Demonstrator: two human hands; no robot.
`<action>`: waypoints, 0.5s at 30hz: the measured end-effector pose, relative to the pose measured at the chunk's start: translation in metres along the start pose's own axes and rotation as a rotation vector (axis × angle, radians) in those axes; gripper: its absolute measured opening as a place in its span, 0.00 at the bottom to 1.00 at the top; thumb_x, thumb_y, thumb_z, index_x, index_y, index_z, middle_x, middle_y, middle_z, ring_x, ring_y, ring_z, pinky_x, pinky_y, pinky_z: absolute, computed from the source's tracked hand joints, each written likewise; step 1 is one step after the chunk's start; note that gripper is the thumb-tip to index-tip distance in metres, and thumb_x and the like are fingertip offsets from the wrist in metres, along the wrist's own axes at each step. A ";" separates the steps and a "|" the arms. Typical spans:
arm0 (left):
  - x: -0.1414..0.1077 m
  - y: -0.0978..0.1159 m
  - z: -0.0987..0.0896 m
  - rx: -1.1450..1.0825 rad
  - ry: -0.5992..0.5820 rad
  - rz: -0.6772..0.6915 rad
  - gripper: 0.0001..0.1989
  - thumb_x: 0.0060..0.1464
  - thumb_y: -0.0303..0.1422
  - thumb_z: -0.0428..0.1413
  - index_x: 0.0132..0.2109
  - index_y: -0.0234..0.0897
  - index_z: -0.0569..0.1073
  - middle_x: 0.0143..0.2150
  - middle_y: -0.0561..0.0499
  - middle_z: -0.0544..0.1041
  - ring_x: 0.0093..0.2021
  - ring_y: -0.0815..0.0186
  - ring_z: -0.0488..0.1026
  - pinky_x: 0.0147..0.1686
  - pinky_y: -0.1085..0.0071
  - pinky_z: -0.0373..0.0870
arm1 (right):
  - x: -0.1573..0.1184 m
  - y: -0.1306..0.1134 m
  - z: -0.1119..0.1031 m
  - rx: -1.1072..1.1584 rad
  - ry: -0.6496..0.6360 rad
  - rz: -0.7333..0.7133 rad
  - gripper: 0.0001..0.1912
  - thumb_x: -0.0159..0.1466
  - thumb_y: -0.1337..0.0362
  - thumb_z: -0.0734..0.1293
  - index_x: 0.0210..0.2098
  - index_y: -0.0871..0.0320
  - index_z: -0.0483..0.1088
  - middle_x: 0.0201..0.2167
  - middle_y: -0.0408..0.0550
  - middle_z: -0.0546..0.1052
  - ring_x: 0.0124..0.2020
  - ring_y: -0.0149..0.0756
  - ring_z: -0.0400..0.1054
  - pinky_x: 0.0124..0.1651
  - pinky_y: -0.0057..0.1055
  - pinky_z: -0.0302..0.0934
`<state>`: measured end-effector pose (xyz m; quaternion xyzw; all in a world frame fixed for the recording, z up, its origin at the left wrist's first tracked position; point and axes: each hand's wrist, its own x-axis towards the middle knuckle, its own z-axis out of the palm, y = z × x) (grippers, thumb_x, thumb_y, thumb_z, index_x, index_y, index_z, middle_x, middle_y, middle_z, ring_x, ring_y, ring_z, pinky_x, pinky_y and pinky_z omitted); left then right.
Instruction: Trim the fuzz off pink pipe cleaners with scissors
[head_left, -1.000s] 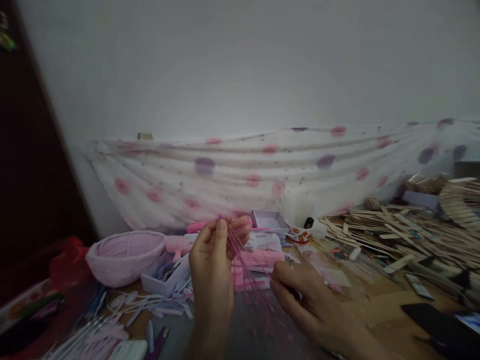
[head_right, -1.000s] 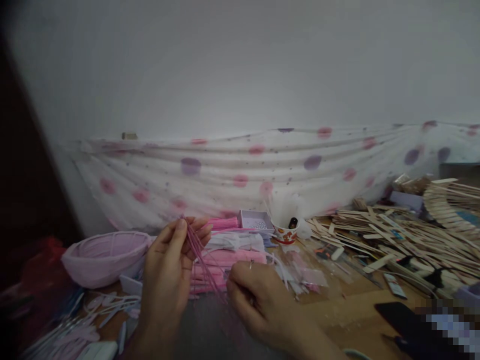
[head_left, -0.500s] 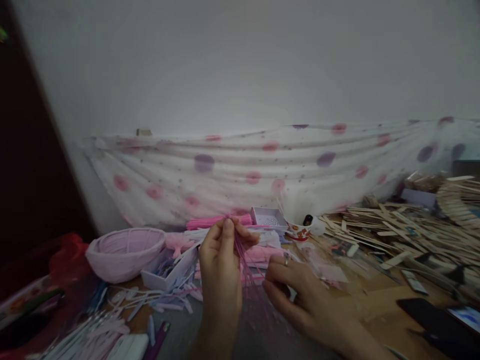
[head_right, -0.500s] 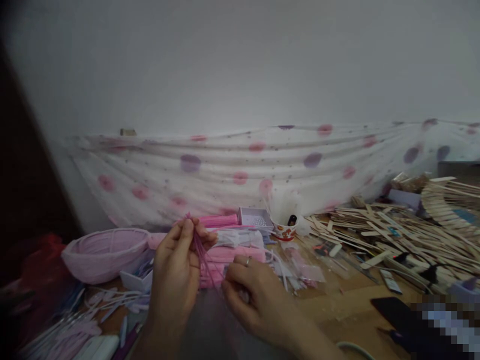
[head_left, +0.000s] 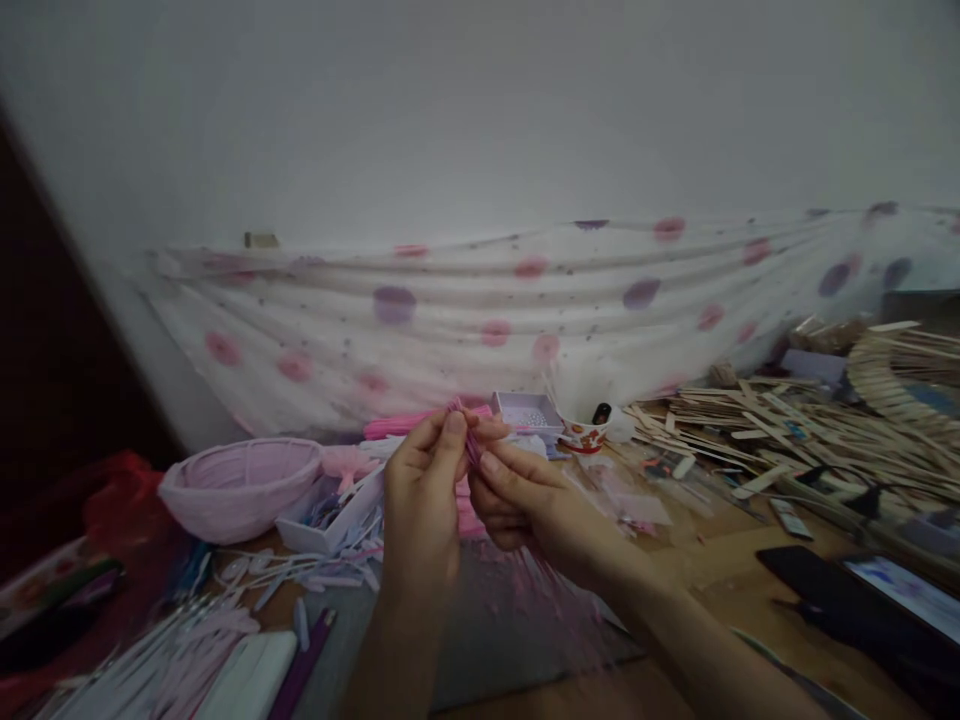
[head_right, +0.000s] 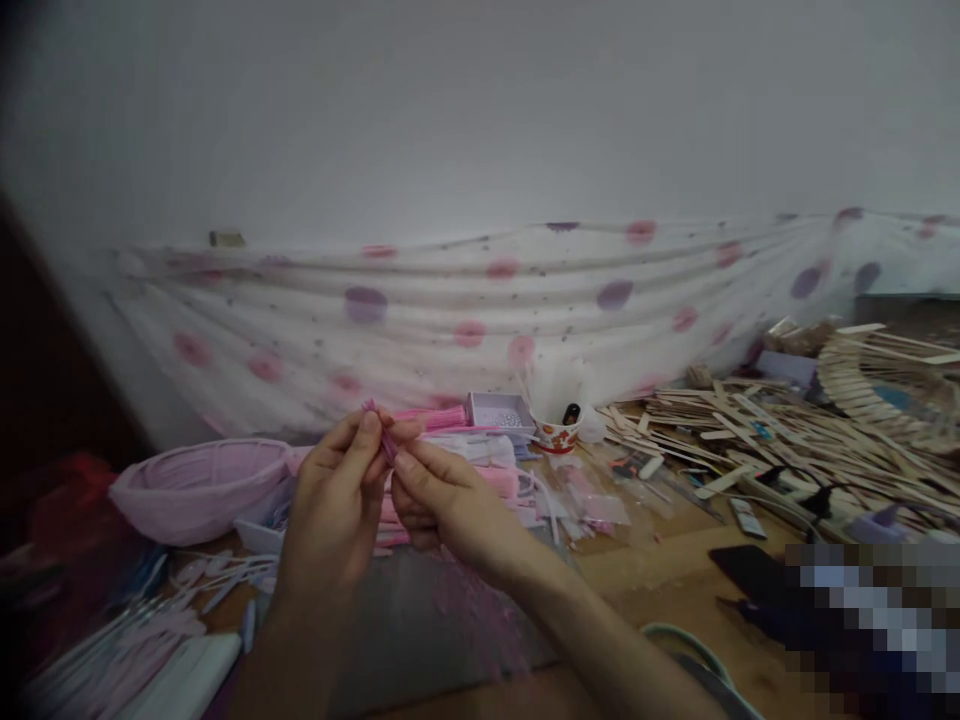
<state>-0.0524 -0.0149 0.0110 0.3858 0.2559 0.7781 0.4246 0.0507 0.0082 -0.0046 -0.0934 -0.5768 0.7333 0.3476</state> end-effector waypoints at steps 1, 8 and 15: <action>0.001 0.003 -0.002 -0.019 -0.007 0.011 0.08 0.47 0.36 0.63 0.30 0.35 0.75 0.24 0.54 0.76 0.24 0.74 0.72 0.23 0.82 0.66 | -0.001 0.000 -0.002 0.051 -0.045 0.064 0.15 0.62 0.55 0.66 0.31 0.56 0.58 0.18 0.31 0.48 0.17 0.23 0.34 0.19 0.22 0.32; 0.007 0.018 -0.011 -0.118 -0.118 -0.008 0.06 0.50 0.34 0.61 0.31 0.36 0.73 0.24 0.56 0.74 0.27 0.73 0.74 0.34 0.75 0.74 | -0.002 -0.003 -0.014 0.119 -0.191 0.252 0.22 0.58 0.43 0.65 0.28 0.56 0.57 0.16 0.31 0.47 0.15 0.23 0.34 0.17 0.24 0.30; 0.001 0.017 -0.005 -0.199 -0.110 -0.061 0.07 0.56 0.32 0.56 0.30 0.35 0.70 0.17 0.60 0.62 0.13 0.79 0.54 0.11 0.84 0.52 | 0.000 0.007 -0.010 -0.053 -0.061 0.148 0.18 0.59 0.52 0.68 0.24 0.57 0.60 0.12 0.30 0.51 0.14 0.22 0.38 0.16 0.26 0.32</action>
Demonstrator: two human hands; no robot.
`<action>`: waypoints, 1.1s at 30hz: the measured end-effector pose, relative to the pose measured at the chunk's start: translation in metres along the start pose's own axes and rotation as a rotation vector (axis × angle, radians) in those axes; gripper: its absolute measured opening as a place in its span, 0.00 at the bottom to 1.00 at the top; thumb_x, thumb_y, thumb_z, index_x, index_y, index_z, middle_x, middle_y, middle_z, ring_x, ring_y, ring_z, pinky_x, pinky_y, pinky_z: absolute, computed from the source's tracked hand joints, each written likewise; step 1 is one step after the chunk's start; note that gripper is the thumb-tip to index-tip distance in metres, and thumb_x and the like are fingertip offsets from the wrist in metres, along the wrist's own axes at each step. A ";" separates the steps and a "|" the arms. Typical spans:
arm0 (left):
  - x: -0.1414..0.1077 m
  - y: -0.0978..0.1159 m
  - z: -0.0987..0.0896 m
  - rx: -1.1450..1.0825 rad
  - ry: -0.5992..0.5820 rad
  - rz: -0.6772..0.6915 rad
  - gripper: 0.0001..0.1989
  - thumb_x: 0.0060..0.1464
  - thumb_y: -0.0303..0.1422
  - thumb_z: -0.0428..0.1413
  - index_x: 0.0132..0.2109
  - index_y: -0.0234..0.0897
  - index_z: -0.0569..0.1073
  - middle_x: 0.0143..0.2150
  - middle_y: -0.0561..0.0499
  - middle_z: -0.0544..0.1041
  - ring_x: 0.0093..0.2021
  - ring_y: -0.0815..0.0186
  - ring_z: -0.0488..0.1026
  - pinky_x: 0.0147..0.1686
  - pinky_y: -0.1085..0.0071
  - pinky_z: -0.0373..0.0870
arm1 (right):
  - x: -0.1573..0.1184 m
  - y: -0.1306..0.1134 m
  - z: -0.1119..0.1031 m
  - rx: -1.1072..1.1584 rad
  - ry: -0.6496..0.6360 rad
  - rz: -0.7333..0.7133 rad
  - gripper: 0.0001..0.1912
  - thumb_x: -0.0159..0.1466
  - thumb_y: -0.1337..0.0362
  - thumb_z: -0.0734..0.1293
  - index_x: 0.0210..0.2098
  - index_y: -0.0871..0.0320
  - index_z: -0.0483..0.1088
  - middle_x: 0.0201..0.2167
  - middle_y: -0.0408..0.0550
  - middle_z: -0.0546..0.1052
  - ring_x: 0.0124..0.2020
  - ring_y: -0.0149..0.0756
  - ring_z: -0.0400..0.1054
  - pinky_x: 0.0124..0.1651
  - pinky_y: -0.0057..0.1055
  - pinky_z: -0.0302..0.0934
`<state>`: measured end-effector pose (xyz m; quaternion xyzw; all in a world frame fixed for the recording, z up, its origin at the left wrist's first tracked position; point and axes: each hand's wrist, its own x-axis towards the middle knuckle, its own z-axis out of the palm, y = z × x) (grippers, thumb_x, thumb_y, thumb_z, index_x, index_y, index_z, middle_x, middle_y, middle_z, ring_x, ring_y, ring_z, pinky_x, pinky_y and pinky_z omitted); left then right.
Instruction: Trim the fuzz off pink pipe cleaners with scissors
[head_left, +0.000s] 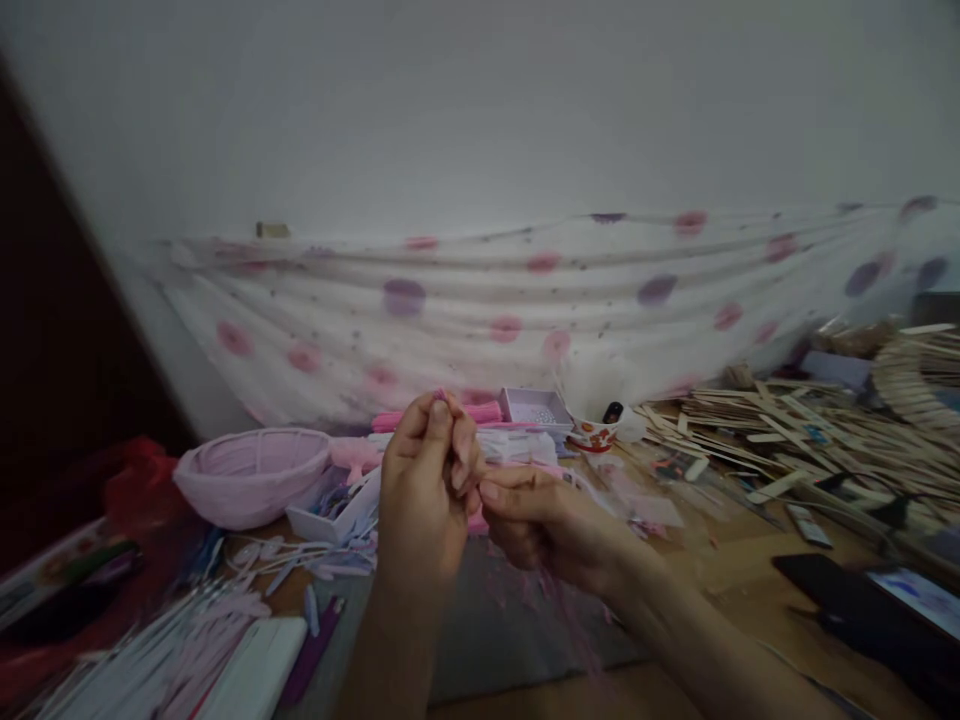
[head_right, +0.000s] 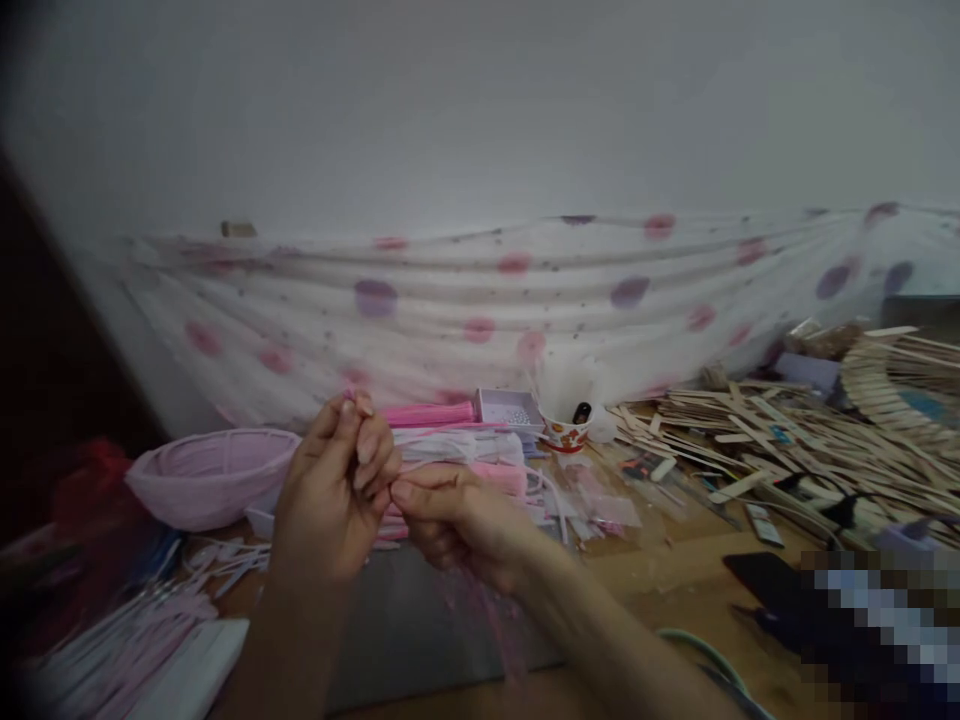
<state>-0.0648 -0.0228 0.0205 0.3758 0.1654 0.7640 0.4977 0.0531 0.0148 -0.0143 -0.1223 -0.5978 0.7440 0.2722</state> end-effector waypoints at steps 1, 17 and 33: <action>0.000 0.000 0.001 -0.002 0.011 -0.008 0.08 0.57 0.30 0.54 0.29 0.35 0.70 0.17 0.60 0.61 0.13 0.80 0.51 0.11 0.85 0.50 | -0.001 -0.001 0.002 -0.040 0.024 -0.019 0.17 0.60 0.53 0.68 0.24 0.58 0.63 0.12 0.31 0.53 0.14 0.22 0.39 0.17 0.27 0.32; 0.014 -0.014 -0.013 -0.006 -0.033 -0.111 0.10 0.55 0.34 0.57 0.41 0.33 0.78 0.34 0.47 0.81 0.33 0.69 0.77 0.38 0.74 0.73 | -0.016 0.011 0.010 -0.002 0.176 -0.092 0.17 0.61 0.50 0.63 0.28 0.55 0.58 0.15 0.30 0.46 0.15 0.23 0.33 0.14 0.21 0.32; 0.004 -0.007 -0.012 0.181 -0.137 -0.090 0.08 0.47 0.34 0.63 0.33 0.33 0.79 0.24 0.52 0.77 0.27 0.72 0.75 0.37 0.74 0.74 | -0.033 0.002 0.006 -0.164 0.202 -0.105 0.17 0.64 0.51 0.62 0.30 0.59 0.65 0.13 0.31 0.52 0.14 0.22 0.39 0.15 0.22 0.35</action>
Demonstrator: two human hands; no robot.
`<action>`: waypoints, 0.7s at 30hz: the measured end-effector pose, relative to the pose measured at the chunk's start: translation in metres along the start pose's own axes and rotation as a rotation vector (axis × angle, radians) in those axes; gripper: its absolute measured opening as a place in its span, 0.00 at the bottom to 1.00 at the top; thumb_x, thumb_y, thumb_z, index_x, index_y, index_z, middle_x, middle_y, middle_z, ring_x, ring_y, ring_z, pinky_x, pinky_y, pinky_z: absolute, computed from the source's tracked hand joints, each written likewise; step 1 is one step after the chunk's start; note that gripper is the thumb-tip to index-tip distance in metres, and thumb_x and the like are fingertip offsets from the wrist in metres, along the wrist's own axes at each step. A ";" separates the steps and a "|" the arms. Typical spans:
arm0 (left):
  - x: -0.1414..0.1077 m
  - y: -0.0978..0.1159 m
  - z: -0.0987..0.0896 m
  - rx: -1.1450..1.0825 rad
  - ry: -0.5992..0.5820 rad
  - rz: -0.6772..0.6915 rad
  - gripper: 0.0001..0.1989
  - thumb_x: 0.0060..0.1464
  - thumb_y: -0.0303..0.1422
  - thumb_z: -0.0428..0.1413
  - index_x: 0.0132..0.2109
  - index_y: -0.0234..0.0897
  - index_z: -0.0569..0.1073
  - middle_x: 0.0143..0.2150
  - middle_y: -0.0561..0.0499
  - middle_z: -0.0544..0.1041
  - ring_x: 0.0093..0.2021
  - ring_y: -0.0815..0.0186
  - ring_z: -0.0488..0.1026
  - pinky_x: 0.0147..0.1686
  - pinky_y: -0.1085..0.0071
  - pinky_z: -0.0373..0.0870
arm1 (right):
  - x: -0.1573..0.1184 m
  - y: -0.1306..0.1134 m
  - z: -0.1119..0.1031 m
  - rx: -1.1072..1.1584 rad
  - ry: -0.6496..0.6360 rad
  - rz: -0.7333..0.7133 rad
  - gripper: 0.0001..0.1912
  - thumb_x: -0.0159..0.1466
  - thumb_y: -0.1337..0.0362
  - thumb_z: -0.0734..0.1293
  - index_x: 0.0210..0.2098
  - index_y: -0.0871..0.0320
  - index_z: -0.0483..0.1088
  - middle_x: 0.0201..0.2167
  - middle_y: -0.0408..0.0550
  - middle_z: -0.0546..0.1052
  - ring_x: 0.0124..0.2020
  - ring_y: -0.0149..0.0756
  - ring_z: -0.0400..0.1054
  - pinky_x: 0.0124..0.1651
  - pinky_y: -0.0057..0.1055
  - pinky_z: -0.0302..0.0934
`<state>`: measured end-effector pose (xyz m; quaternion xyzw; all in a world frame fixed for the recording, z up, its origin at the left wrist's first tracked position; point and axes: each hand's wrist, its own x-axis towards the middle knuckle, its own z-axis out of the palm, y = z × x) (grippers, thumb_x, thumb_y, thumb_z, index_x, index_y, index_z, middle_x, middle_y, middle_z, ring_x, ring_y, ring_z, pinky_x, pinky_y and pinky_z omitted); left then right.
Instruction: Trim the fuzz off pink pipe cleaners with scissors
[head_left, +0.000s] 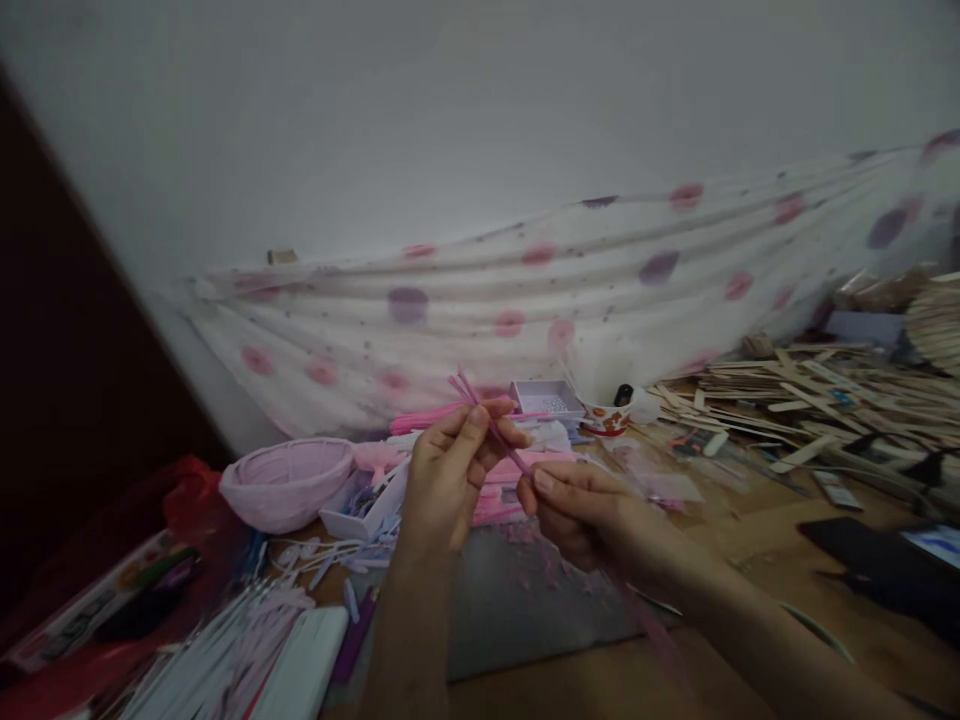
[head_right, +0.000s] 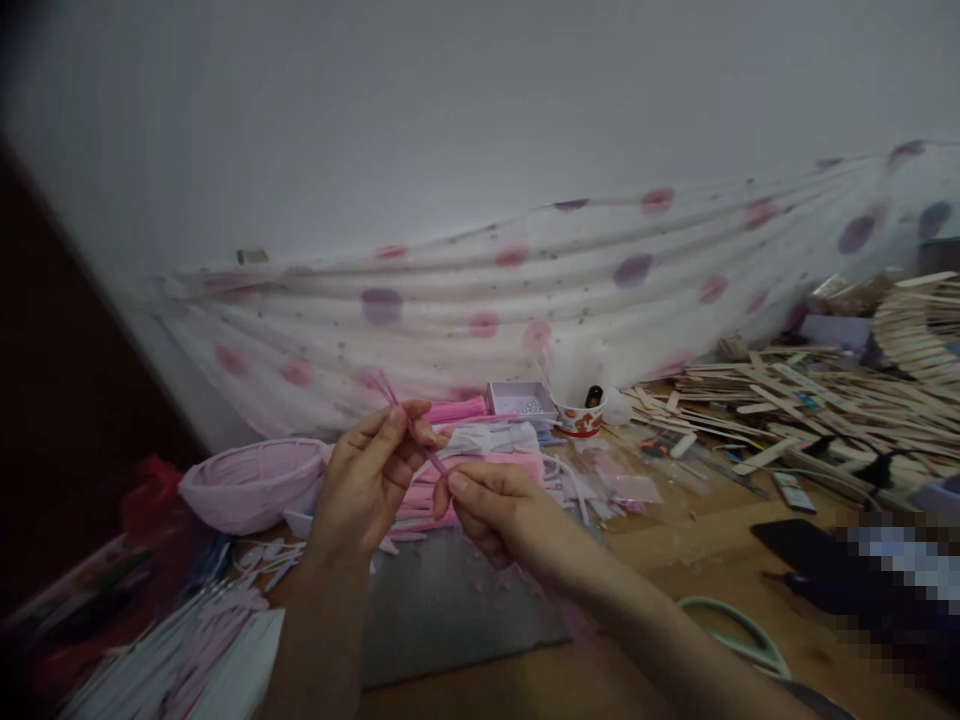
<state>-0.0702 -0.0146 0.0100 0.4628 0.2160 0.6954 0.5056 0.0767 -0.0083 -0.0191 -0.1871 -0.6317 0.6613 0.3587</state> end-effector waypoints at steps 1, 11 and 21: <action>0.000 -0.001 0.001 -0.033 -0.007 -0.020 0.09 0.46 0.35 0.64 0.33 0.33 0.80 0.25 0.52 0.77 0.28 0.71 0.75 0.37 0.74 0.75 | -0.002 0.000 -0.002 0.086 -0.026 0.028 0.16 0.64 0.51 0.63 0.30 0.59 0.65 0.14 0.31 0.51 0.14 0.21 0.37 0.15 0.21 0.34; 0.000 0.000 0.008 -0.245 0.256 -0.181 0.07 0.48 0.23 0.60 0.23 0.32 0.76 0.23 0.51 0.78 0.23 0.71 0.75 0.26 0.77 0.74 | -0.007 -0.003 -0.012 0.196 -0.205 0.094 0.16 0.64 0.54 0.63 0.26 0.58 0.63 0.11 0.31 0.52 0.11 0.22 0.40 0.13 0.23 0.35; 0.007 -0.001 0.003 -0.304 0.312 -0.098 0.07 0.51 0.22 0.57 0.27 0.32 0.78 0.24 0.51 0.79 0.26 0.73 0.76 0.31 0.79 0.74 | -0.013 -0.013 -0.017 -0.107 -0.063 0.036 0.17 0.65 0.52 0.60 0.27 0.58 0.64 0.12 0.32 0.53 0.13 0.23 0.42 0.16 0.25 0.36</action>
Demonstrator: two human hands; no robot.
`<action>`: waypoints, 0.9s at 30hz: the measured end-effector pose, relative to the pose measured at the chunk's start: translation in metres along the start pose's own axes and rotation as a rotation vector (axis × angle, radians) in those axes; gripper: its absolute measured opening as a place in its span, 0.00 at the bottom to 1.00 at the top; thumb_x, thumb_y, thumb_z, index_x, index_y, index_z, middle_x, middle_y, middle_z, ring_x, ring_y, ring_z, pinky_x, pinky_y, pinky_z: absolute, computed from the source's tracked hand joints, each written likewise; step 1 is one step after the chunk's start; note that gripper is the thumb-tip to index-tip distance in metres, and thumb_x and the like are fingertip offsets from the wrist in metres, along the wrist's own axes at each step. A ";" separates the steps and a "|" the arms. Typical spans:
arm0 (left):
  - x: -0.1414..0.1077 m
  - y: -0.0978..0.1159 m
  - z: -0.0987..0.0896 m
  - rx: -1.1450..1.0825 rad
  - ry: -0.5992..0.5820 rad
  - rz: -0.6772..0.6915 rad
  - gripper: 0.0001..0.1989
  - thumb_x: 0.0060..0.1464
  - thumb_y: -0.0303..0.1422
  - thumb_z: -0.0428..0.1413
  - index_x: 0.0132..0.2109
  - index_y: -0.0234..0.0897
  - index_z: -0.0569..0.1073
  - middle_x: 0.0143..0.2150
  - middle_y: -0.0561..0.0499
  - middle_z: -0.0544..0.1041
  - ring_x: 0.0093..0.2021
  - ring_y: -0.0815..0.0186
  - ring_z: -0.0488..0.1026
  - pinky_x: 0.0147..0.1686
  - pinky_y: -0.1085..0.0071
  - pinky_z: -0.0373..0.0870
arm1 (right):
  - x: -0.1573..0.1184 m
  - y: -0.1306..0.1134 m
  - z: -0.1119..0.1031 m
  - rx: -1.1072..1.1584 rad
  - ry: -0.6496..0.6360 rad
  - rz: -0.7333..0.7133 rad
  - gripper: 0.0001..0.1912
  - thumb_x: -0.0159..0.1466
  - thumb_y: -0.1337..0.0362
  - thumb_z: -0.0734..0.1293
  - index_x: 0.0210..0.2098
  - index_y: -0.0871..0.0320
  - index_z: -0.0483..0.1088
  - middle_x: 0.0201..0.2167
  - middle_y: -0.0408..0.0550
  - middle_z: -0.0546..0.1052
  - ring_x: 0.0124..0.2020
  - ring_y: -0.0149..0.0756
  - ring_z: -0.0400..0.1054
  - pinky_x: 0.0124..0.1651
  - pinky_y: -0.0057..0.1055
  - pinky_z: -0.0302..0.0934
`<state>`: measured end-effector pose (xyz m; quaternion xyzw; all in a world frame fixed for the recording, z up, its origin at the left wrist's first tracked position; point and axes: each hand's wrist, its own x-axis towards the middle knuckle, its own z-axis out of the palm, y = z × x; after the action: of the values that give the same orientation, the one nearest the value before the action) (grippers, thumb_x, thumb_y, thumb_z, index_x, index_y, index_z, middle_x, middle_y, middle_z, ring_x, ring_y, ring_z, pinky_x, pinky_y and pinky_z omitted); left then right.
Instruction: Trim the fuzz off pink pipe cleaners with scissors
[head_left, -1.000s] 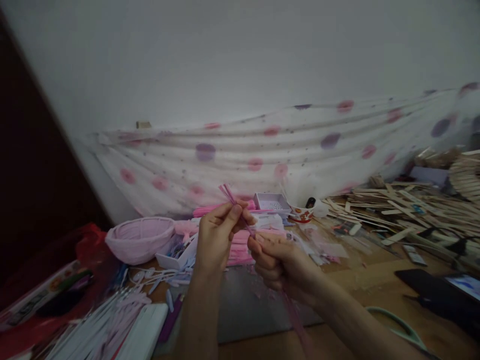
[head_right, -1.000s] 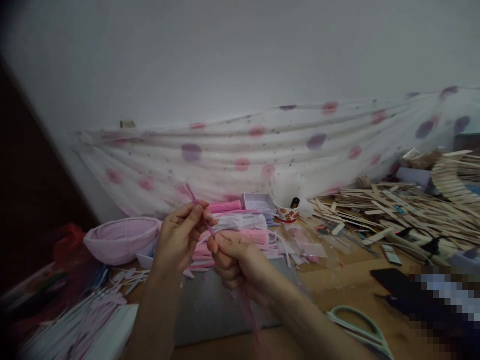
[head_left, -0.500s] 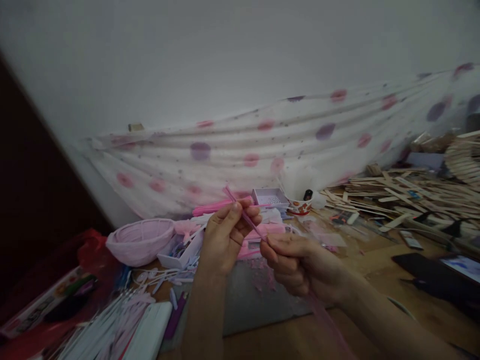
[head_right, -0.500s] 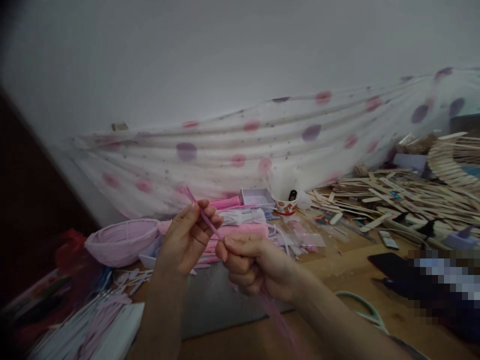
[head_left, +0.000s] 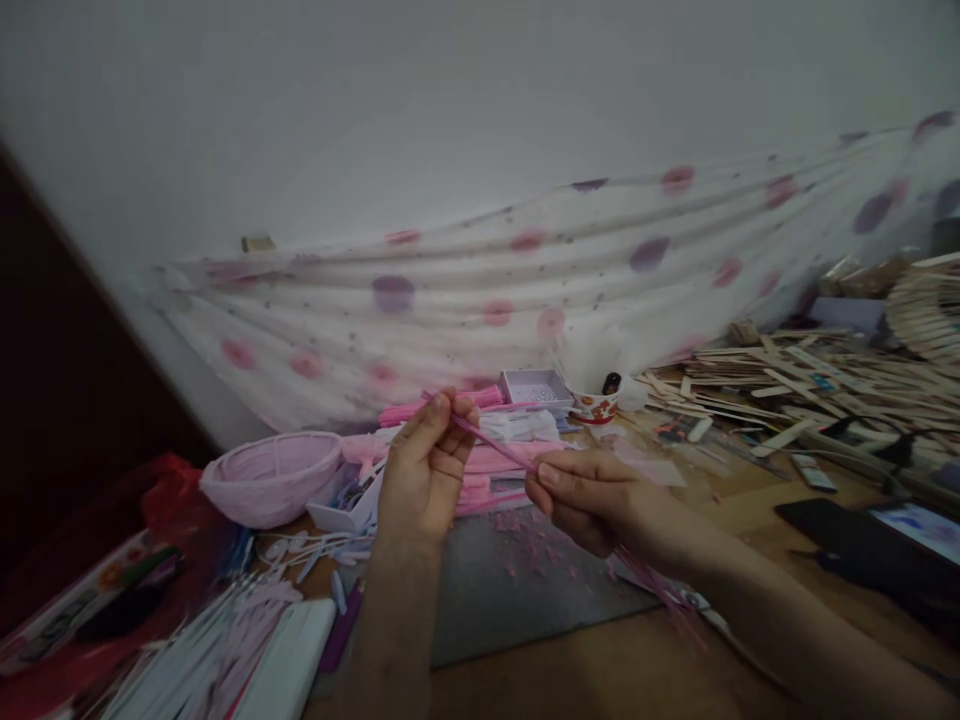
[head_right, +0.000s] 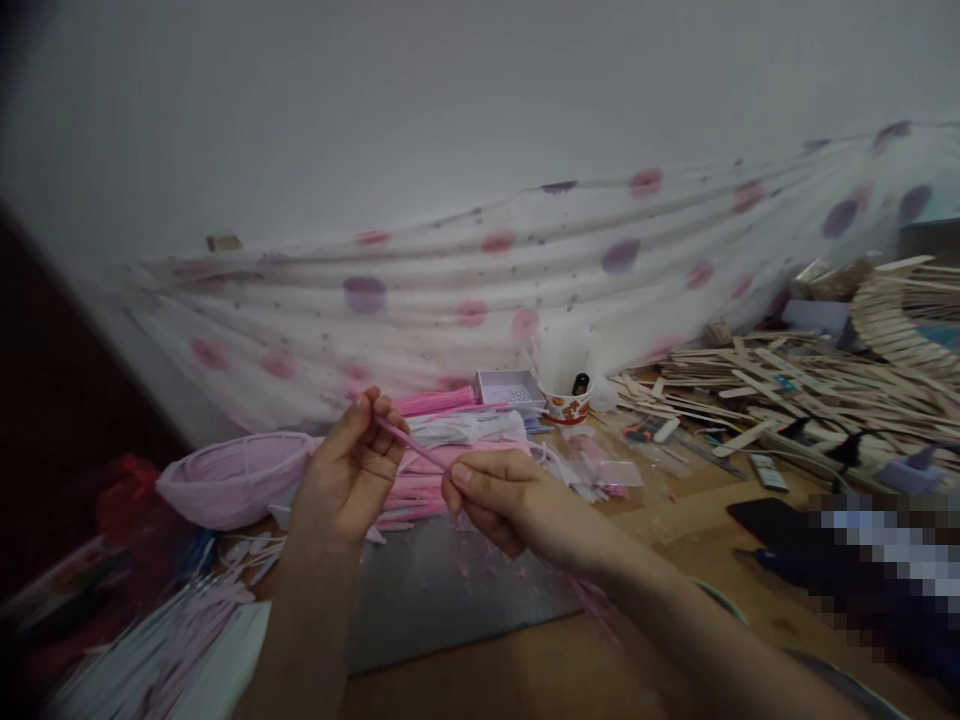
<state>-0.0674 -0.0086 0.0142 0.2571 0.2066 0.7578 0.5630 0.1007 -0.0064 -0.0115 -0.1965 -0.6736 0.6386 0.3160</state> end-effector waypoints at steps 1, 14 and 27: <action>0.001 0.001 0.000 -0.001 0.025 -0.022 0.07 0.51 0.22 0.57 0.27 0.31 0.77 0.23 0.52 0.78 0.24 0.74 0.75 0.29 0.79 0.74 | 0.000 0.001 -0.001 -0.022 -0.006 -0.002 0.18 0.65 0.52 0.60 0.27 0.58 0.64 0.12 0.32 0.53 0.13 0.23 0.42 0.16 0.25 0.36; 0.009 0.021 -0.012 -0.037 0.234 0.194 0.11 0.54 0.20 0.55 0.26 0.34 0.75 0.25 0.55 0.77 0.27 0.77 0.74 0.34 0.82 0.72 | 0.007 -0.002 -0.025 -0.347 -0.032 0.033 0.20 0.66 0.49 0.59 0.30 0.59 0.68 0.16 0.35 0.54 0.17 0.24 0.46 0.18 0.25 0.39; 0.015 0.024 -0.016 0.015 0.291 0.346 0.12 0.62 0.38 0.48 0.38 0.40 0.75 0.39 0.52 0.80 0.41 0.70 0.76 0.45 0.71 0.71 | 0.007 0.001 -0.058 -0.439 0.059 0.026 0.22 0.64 0.47 0.60 0.33 0.61 0.71 0.16 0.34 0.52 0.16 0.24 0.45 0.18 0.24 0.40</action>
<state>-0.0992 -0.0013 0.0188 0.1811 0.2441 0.8706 0.3870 0.1345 0.0412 -0.0117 -0.2875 -0.7844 0.4747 0.2770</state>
